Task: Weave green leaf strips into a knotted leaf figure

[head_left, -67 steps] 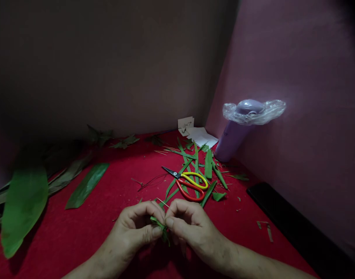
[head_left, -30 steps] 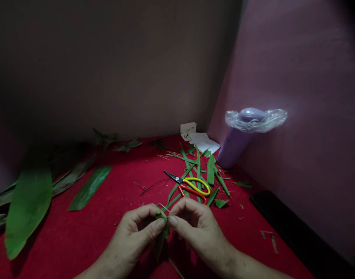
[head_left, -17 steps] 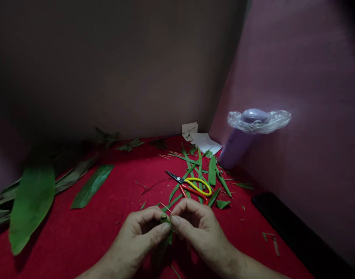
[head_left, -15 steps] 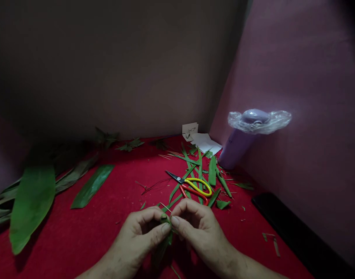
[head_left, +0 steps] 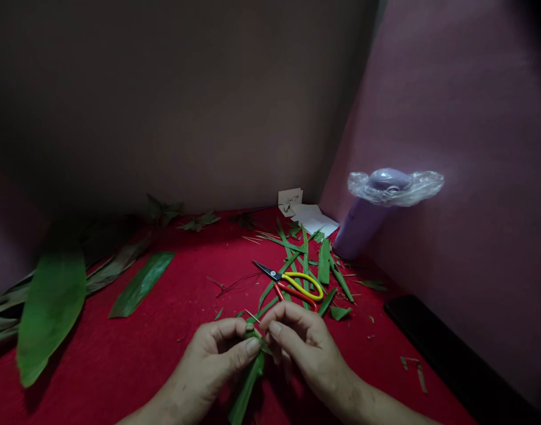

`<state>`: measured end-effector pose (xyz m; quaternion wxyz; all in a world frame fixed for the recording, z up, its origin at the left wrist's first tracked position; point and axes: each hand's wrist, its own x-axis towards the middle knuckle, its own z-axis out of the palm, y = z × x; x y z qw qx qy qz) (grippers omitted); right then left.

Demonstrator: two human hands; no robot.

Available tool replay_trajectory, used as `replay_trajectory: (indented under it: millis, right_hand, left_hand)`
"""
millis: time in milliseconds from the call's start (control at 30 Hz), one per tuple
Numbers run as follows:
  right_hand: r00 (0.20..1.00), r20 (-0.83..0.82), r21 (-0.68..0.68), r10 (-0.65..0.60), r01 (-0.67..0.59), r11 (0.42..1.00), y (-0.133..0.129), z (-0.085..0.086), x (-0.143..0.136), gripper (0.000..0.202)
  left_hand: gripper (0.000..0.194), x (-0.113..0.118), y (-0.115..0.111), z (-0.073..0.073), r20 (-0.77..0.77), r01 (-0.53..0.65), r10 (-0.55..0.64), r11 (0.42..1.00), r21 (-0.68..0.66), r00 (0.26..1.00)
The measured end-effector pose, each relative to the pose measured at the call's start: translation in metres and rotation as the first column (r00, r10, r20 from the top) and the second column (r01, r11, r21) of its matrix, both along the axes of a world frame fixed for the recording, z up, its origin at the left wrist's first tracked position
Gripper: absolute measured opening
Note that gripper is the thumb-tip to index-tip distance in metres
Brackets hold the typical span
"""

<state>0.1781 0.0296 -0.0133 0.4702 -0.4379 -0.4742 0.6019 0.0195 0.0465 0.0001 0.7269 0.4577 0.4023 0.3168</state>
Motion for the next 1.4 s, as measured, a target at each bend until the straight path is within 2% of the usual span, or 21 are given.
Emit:
replay_trajectory:
  millis: [200,500,867,1400]
  right_hand:
    - [0.999,0.026,0.073,-0.022,0.02,0.997,0.0,-0.001,-0.002,0.011]
    - [0.999,0.034,0.065,-0.009,0.006,0.998,0.0,-0.001,-0.002,0.017]
    - [1.0,0.011,-0.007,0.003,-0.003,1.0,0.001,0.008,-0.003,0.02]
    - [0.997,-0.031,0.057,0.072,-0.07,0.996,-0.002,0.006,0.003,0.017]
  left_hand:
    - [0.022,-0.003,0.003,-0.005,-0.017,-0.006,0.006,1.0,-0.007,1.0]
    - [0.024,-0.004,0.001,-0.006,-0.023,0.005,-0.006,0.999,-0.044,1.0]
    - [0.024,-0.004,0.002,-0.006,-0.008,0.049,-0.05,0.999,-0.023,0.999]
    - [0.021,-0.008,0.008,-0.012,0.081,0.065,-0.06,0.997,-0.052,0.995]
